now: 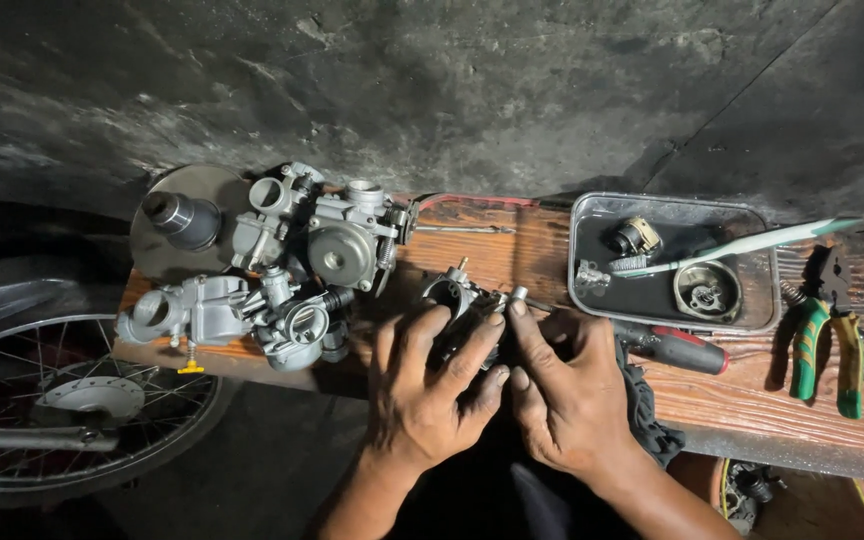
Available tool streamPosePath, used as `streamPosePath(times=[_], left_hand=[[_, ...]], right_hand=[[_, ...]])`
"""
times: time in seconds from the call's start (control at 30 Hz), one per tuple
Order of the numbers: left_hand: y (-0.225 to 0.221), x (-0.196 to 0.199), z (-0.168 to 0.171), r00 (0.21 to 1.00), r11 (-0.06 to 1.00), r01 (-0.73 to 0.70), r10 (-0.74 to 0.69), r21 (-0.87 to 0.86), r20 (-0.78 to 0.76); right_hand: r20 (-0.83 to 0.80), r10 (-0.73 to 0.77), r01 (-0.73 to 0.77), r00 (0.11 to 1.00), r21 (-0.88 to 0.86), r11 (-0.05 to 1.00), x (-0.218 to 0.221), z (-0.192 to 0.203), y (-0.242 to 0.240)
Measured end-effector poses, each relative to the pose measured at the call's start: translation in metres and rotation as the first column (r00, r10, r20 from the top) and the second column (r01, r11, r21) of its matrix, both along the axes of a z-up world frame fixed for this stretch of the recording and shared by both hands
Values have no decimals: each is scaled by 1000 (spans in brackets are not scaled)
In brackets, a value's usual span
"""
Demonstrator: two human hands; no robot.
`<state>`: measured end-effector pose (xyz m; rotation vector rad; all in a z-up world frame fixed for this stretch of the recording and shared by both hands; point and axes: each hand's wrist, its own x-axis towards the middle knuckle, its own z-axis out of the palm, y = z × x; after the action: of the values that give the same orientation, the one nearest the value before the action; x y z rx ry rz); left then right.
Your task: Cleaning and reassembling a motorcycle carburetor unit on a workbench using a brush and solvent.
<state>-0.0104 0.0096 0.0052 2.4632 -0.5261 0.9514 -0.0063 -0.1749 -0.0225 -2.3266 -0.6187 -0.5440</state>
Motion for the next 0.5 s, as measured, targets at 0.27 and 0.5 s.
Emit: streamPosePath(times=[0.27, 0.5], left_hand=[[-2, 2, 11, 1000, 999, -1, 1, -45, 1], [-12, 0, 14, 1000, 986, 17, -18, -168, -1]], right_hand=[[20, 18, -18, 1000, -5, 1000, 1, 2, -1], [-38, 21, -17, 999, 95, 995, 0, 9, 1]])
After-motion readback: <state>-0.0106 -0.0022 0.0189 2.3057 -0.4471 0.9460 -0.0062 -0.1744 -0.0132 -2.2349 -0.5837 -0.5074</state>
